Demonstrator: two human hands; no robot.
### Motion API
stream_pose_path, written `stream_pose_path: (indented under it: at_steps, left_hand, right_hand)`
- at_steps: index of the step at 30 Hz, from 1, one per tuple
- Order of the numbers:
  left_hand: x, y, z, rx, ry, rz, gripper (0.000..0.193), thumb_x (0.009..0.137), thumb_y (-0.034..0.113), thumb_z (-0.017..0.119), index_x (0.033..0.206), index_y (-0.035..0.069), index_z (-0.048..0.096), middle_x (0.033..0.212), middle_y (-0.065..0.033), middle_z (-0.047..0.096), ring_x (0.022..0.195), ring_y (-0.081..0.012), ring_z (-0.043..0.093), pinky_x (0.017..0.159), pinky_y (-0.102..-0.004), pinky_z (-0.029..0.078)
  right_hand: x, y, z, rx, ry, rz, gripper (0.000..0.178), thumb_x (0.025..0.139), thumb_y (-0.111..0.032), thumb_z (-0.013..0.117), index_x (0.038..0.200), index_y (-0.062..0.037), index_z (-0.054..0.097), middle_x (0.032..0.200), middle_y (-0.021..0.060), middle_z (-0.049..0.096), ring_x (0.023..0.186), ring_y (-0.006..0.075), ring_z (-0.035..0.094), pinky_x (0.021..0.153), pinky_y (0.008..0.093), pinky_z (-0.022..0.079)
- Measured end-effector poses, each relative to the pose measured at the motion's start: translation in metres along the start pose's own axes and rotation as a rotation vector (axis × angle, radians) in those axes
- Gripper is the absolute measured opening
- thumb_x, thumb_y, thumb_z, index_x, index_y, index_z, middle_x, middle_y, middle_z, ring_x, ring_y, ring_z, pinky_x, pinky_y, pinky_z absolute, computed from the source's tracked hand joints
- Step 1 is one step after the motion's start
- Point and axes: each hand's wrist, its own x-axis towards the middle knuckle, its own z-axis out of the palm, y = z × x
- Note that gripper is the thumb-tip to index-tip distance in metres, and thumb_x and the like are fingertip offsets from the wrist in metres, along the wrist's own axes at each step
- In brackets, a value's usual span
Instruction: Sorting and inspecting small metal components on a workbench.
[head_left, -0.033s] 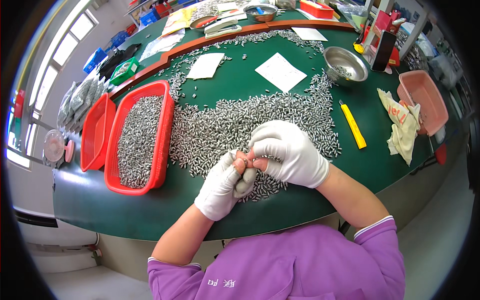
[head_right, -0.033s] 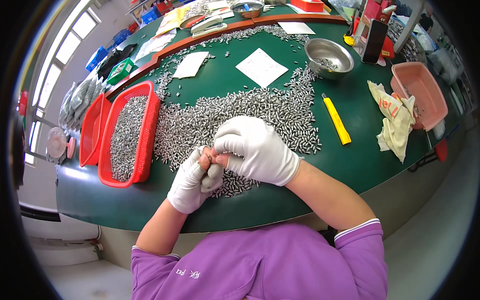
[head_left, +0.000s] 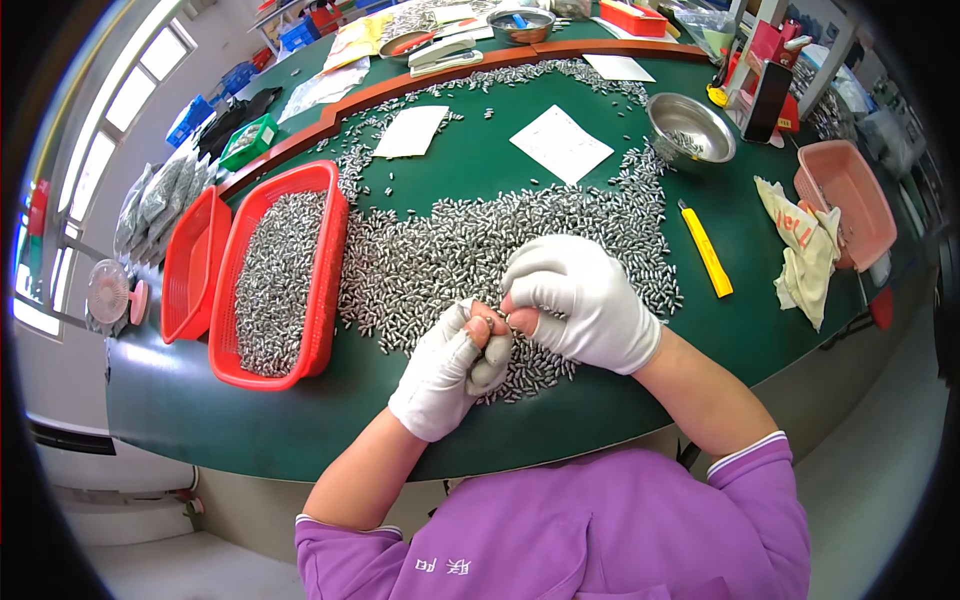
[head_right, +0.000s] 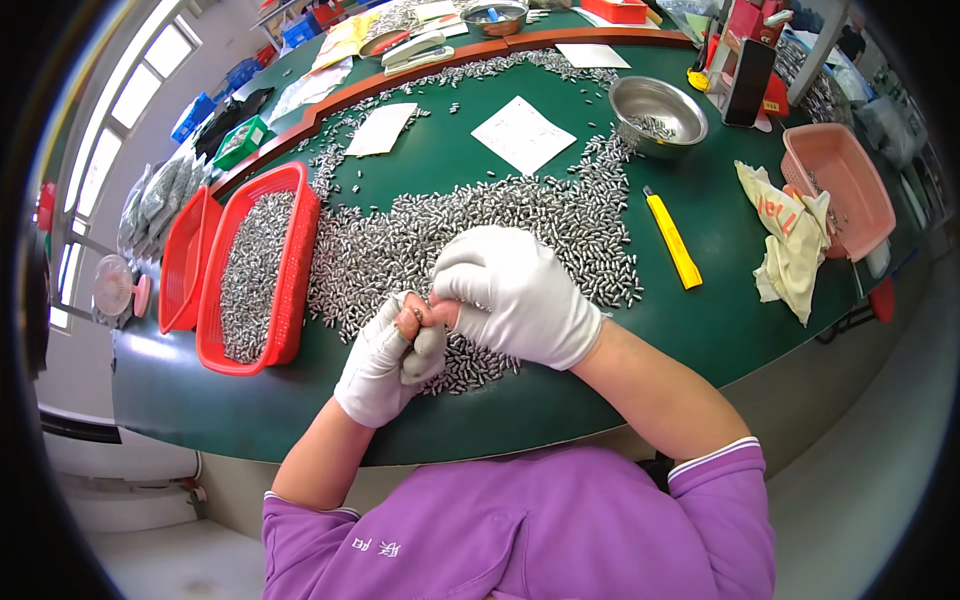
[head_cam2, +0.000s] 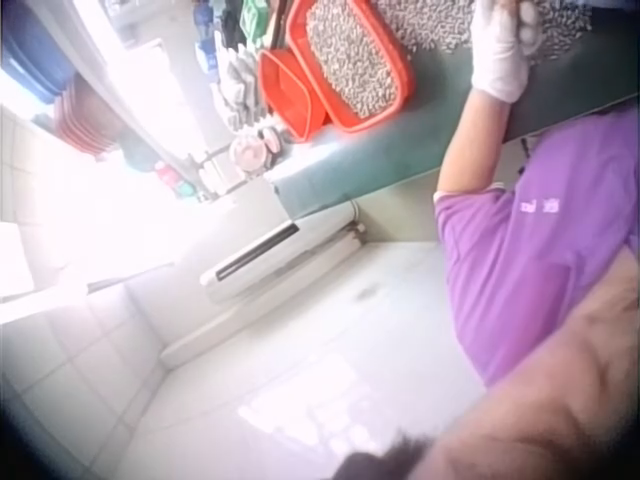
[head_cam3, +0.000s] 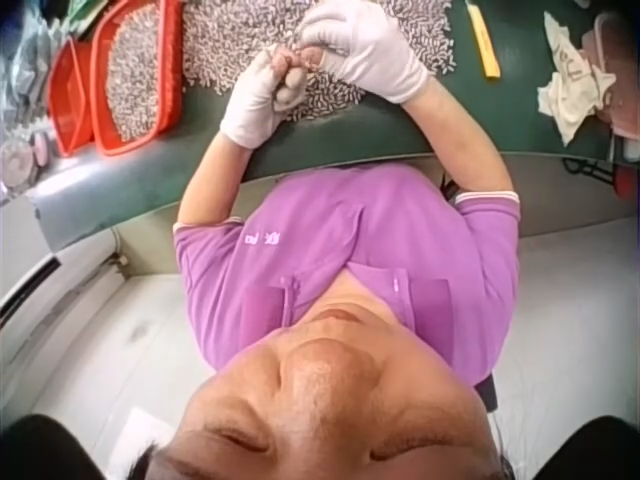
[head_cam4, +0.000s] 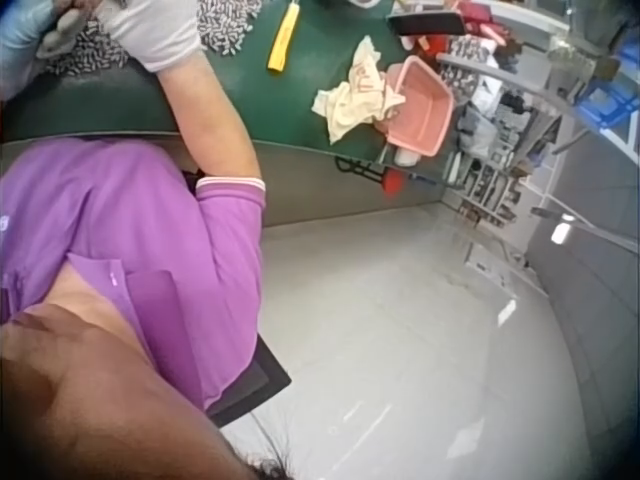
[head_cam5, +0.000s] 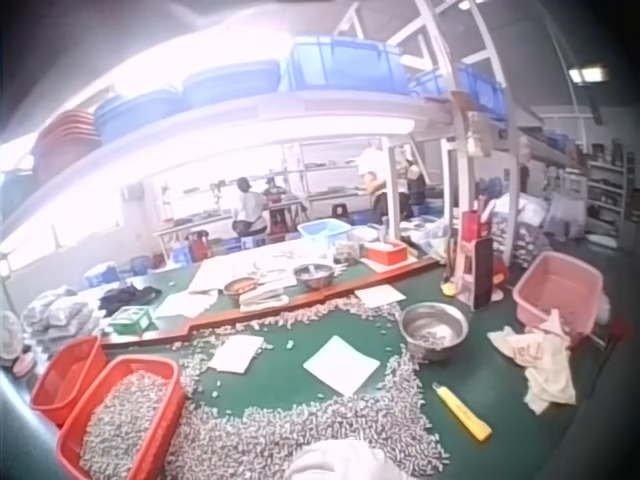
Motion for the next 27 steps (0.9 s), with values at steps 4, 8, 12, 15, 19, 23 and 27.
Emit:
stream_pose_path:
  at_steps: [4,8,12,15,19,23,27]
  left_hand:
    - [0.000,0.001,-0.003,-0.021,0.006,0.049,0.027,0.096,0.036,0.060,0.100,0.012,0.050,0.076,0.0018,0.049,0.057,-0.0068,0.036,0.052,-0.0210,0.029]
    - [0.004,-0.002,-0.008,-0.175,-0.031,0.023,0.023,0.094,0.028,0.064,0.104,0.013,0.050,0.079,0.0007,0.047,0.062,-0.0073,0.037,0.054,-0.0207,0.030]
    - [0.004,-0.002,-0.009,-0.233,-0.055,-0.023,0.026,0.089,0.028,0.070,0.103,0.014,0.052,0.082,0.0006,0.048,0.064,-0.0077,0.039,0.056,-0.0205,0.032]
    - [0.003,-0.004,-0.011,-0.268,-0.040,-0.026,0.031,0.086,0.028,0.073,0.105,0.014,0.053,0.086,-0.0015,0.050,0.067,-0.0087,0.041,0.056,-0.0211,0.033]
    - [0.003,-0.002,-0.010,-0.235,-0.087,-0.025,0.026,0.090,0.027,0.069,0.103,0.013,0.052,0.087,-0.0017,0.051,0.066,-0.0082,0.041,0.056,-0.0211,0.033]
    - [0.001,0.000,-0.003,-0.114,-0.029,-0.080,0.026,0.093,0.031,0.066,0.098,0.014,0.048,0.082,0.0005,0.050,0.060,-0.0061,0.039,0.053,-0.0193,0.030]
    - [0.000,-0.001,-0.006,-0.094,-0.033,-0.078,0.029,0.091,0.031,0.069,0.101,0.013,0.048,0.083,0.0004,0.051,0.060,-0.0056,0.039,0.053,-0.0189,0.031]
  right_hand:
    - [0.004,0.006,-0.012,-0.327,0.016,0.171,0.017,0.070,-0.012,0.077,0.085,-0.0086,0.068,0.093,0.0075,0.065,0.086,0.0280,0.064,0.077,0.0378,0.052]
    - [-0.009,0.019,-0.010,-0.417,-0.273,0.250,0.019,0.069,-0.018,0.075,0.085,-0.0095,0.069,0.091,0.0054,0.063,0.091,0.0271,0.060,0.082,0.0386,0.050]
    - [-0.014,0.017,0.000,-0.390,-0.266,0.213,0.012,0.070,-0.015,0.073,0.078,-0.0086,0.067,0.083,0.0055,0.062,0.085,0.0253,0.061,0.077,0.0382,0.051]
    - [-0.013,0.015,0.002,-0.393,-0.227,0.171,0.011,0.070,-0.015,0.073,0.077,-0.0090,0.066,0.080,0.0054,0.061,0.083,0.0257,0.061,0.076,0.0383,0.051]
    - [-0.006,0.001,0.004,-0.254,-0.098,0.257,0.014,0.070,-0.014,0.076,0.079,-0.0091,0.067,0.086,0.0053,0.064,0.086,0.0250,0.062,0.076,0.0366,0.051]
    - [-0.004,-0.007,0.006,0.015,-0.044,0.188,0.020,0.068,-0.012,0.081,0.083,-0.0080,0.067,0.086,0.0070,0.064,0.088,0.0270,0.063,0.078,0.0374,0.052]
    - [-0.001,-0.004,0.005,0.072,-0.052,0.081,0.021,0.069,-0.013,0.080,0.085,-0.0071,0.068,0.087,0.0077,0.065,0.087,0.0275,0.064,0.077,0.0379,0.052]
